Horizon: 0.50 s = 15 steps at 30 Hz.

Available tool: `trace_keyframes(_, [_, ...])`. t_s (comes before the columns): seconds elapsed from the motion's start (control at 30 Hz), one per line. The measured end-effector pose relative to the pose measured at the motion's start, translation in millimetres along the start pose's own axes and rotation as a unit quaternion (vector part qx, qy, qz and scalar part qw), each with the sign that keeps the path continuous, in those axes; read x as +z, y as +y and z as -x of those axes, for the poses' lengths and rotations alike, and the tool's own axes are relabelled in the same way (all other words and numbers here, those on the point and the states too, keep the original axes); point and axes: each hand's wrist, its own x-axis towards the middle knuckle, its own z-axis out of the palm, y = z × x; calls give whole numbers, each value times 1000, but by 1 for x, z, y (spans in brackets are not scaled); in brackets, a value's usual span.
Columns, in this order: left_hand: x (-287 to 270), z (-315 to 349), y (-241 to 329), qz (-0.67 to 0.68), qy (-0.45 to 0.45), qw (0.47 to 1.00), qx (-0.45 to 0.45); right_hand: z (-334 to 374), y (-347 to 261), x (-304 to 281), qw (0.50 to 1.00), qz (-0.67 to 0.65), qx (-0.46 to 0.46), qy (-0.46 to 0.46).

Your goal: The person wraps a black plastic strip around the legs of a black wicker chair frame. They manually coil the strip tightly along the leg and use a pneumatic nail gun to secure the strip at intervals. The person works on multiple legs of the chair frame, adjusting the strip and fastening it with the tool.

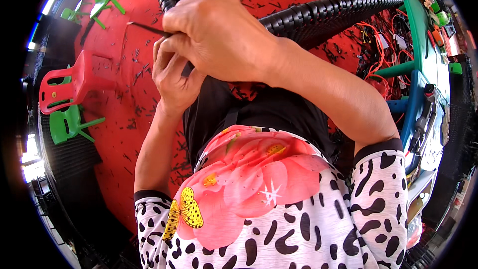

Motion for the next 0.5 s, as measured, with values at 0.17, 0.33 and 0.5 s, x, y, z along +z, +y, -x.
trace_keyframes(0.17, [2,2,7,36,28,999,-22,-10,18,1,985,-121,41,-114])
trace_keyframes(0.33, [8,3,9,96,52,991,-71,10,51,-9,955,-187,97,-209])
trace_keyframes(0.5, [7,5,14,103,49,986,-121,7,53,-16,943,-115,53,-309])
